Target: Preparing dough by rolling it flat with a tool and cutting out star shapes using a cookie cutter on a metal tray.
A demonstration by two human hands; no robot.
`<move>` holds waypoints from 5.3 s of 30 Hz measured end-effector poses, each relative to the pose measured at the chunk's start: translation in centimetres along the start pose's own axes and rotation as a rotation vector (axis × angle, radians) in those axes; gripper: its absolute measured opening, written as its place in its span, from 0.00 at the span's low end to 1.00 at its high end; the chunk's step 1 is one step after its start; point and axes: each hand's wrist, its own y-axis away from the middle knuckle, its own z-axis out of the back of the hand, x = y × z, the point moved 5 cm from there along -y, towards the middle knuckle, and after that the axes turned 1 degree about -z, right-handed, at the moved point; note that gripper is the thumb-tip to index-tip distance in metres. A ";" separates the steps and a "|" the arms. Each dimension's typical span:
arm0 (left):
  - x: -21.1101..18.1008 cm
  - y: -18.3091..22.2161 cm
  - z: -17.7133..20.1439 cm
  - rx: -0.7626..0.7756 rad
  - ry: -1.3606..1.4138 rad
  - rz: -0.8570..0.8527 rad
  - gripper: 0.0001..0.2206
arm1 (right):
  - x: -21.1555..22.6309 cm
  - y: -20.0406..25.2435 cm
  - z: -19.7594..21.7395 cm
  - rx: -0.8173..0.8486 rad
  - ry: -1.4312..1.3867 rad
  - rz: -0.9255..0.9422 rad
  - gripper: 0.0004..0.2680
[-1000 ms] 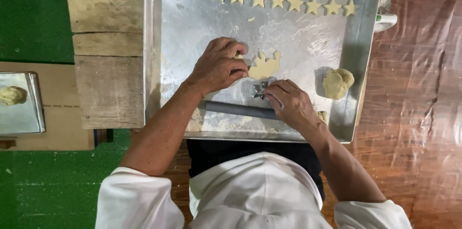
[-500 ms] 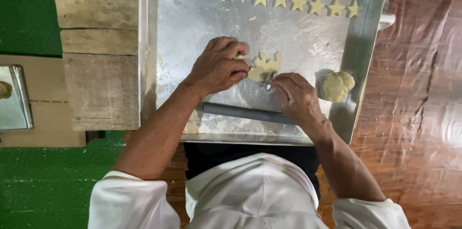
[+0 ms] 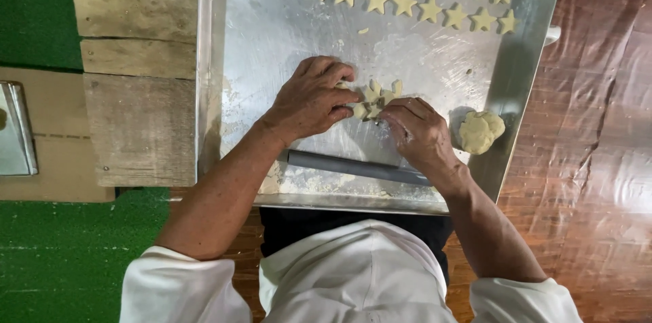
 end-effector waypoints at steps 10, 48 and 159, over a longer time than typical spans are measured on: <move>0.3 -0.2 -0.6 0.060 -0.001 0.033 0.09 | -0.2 -0.2 -0.6 0.028 0.014 -0.007 0.03; 0.1 -0.6 -0.1 0.139 0.027 0.086 0.08 | -1.0 0.6 -1.0 -0.008 -0.018 -0.091 0.03; 0.1 1.9 0.3 0.097 -0.534 0.294 0.28 | -6.4 3.4 1.9 0.215 0.144 -0.299 0.13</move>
